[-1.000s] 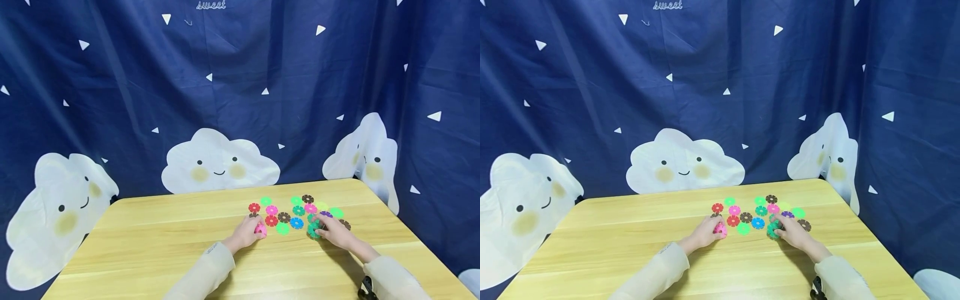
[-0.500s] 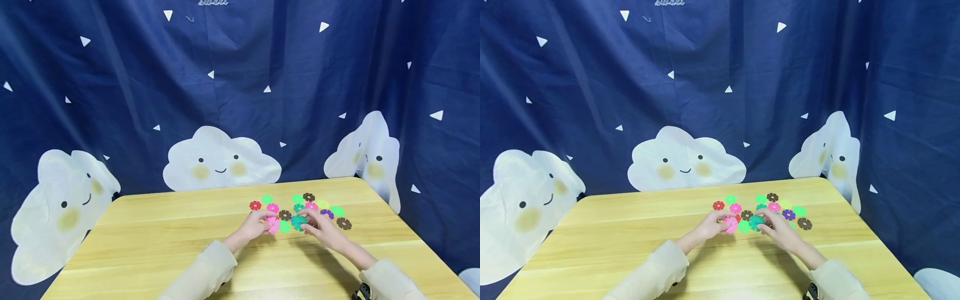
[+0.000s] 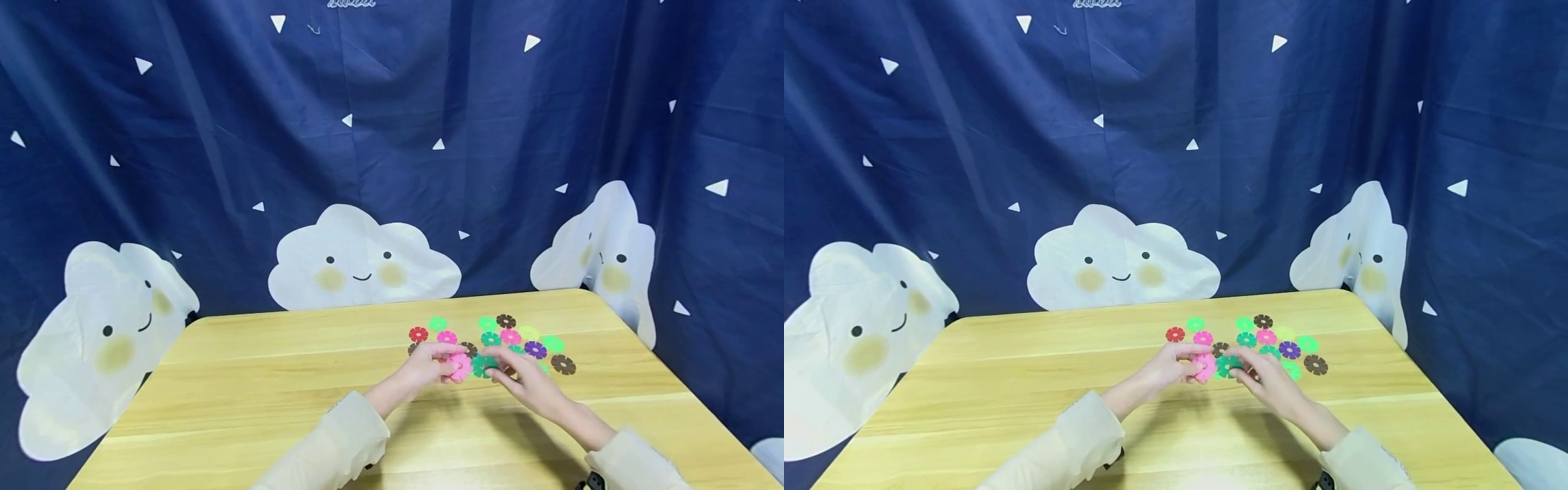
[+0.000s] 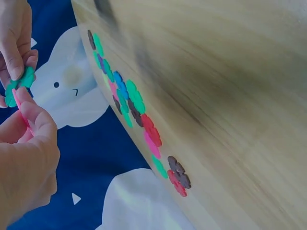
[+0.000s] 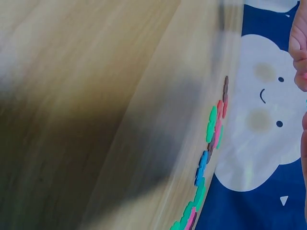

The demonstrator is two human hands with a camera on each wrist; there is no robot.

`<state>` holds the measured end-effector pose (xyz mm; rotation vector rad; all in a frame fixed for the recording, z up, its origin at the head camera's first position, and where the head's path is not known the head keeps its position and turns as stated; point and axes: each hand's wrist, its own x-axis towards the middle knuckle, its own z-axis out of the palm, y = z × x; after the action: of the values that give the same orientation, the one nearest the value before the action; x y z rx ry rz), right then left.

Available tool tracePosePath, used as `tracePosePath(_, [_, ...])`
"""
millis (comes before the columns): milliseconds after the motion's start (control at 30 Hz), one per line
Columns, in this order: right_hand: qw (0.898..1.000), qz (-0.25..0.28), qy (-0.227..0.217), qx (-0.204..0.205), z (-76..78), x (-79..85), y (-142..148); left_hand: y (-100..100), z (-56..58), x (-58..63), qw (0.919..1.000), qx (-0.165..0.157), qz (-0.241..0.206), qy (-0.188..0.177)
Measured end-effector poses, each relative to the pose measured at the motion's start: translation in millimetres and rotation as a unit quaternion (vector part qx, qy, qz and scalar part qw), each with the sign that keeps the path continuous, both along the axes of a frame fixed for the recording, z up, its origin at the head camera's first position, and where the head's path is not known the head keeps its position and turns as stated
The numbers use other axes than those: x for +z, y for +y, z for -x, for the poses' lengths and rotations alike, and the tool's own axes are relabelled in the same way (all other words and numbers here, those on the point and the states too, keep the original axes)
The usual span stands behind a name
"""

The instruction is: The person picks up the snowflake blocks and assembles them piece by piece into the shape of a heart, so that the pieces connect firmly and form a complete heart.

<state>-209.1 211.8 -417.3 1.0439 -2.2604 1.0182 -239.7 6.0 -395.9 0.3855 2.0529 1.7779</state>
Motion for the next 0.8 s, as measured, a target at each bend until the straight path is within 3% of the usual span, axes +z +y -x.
tracePosePath(167, [0.999,0.008,0.041,0.011,-1.7,3.1,-2,2,-1.6,3.2,0.9998,0.005,-0.011,-0.016])
tracePosePath(367, [0.994,0.038,0.102,0.032,3.2,3.1,-6,8,-4.0,10.0,0.9997,0.021,-0.012,-0.008])
tracePosePath(567, [0.992,0.037,0.116,0.013,4.8,-0.9,-9,9,-5.2,18.2,0.9994,0.033,0.0,-0.003])
tracePosePath(800, [0.986,0.008,0.165,-0.002,6.3,0.5,-21,3,-7.5,19.3,0.9987,0.049,0.016,0.005])
